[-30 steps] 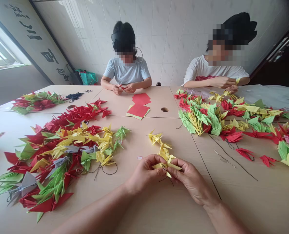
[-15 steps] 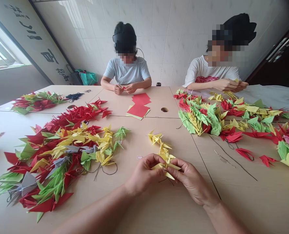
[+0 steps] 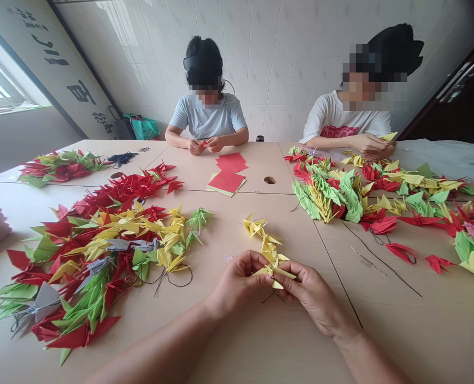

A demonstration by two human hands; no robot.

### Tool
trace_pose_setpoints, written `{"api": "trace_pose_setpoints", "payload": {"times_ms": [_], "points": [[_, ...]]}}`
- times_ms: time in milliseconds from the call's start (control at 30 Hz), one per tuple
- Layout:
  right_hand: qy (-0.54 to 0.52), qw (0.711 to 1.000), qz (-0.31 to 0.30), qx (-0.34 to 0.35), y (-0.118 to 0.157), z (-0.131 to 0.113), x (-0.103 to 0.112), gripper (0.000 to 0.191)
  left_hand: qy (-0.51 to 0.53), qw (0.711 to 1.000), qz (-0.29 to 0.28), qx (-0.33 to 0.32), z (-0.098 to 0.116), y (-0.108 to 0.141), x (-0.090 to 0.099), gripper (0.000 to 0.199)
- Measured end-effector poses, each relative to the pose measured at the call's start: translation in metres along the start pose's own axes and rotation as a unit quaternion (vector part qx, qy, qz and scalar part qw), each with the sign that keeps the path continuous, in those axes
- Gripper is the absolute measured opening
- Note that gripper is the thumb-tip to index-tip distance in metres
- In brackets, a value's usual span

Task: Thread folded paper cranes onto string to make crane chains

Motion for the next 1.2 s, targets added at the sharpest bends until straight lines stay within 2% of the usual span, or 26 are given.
{"api": "trace_pose_setpoints", "payload": {"times_ms": [433, 567, 667, 733, 833, 867, 933, 1000, 1033, 1100, 1200], "points": [[0.024, 1.000, -0.004, -0.002, 0.004, -0.004, 0.002, 0.033, 0.017, 1.000, 0.006, -0.006, 0.005, 0.001, -0.006, 0.034], [0.047, 0.999, 0.009, 0.003, 0.004, -0.004, 0.002, 0.034, -0.019, 1.000, 0.012, -0.002, 0.006, 0.001, -0.008, 0.034], [0.067, 0.997, 0.040, 0.007, 0.005, -0.005, 0.003, 0.036, -0.047, 0.999, 0.018, -0.015, 0.007, 0.003, -0.008, 0.033], [0.099, 0.995, 0.026, 0.015, 0.008, -0.009, 0.004, 0.036, -0.073, 0.995, 0.045, -0.046, 0.008, 0.005, -0.006, 0.033], [0.177, 0.982, -0.060, 0.022, 0.014, -0.015, 0.008, 0.034, -0.107, 0.977, 0.155, -0.099, 0.009, 0.006, 0.001, 0.037], [0.202, 0.977, -0.059, 0.029, 0.016, -0.016, 0.011, 0.033, -0.106, 0.969, 0.193, -0.108, 0.009, 0.006, 0.004, 0.037], [0.234, 0.970, 0.020, 0.059, 0.016, -0.016, 0.018, 0.034, -0.092, 0.961, 0.235, -0.110, 0.008, 0.005, 0.007, 0.038], [0.238, 0.958, 0.123, 0.103, 0.014, -0.012, 0.026, 0.035, -0.076, 0.964, 0.237, -0.099, 0.007, 0.004, 0.008, 0.040], [0.239, 0.951, 0.151, 0.122, 0.012, -0.009, 0.028, 0.038, -0.069, 0.966, 0.230, -0.093, 0.006, 0.003, 0.008, 0.041], [0.265, 0.942, 0.154, 0.138, 0.006, -0.002, 0.027, 0.049, -0.049, 0.972, 0.214, -0.088, 0.006, 0.002, 0.007, 0.042], [0.331, 0.929, 0.099, 0.132, 0.002, 0.003, 0.017, 0.056, -0.006, 0.976, 0.197, -0.089, 0.006, 0.000, 0.008, 0.045]]}}
Point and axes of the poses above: each hand's wrist, its own y-axis away from the middle knuckle, its own x-axis out of the back of the hand, z = x × y, the point moved 1 cm from there along -y, towards the middle knuckle, and after that the axes turned 14 degrees about -z, right-handed, at the moved point
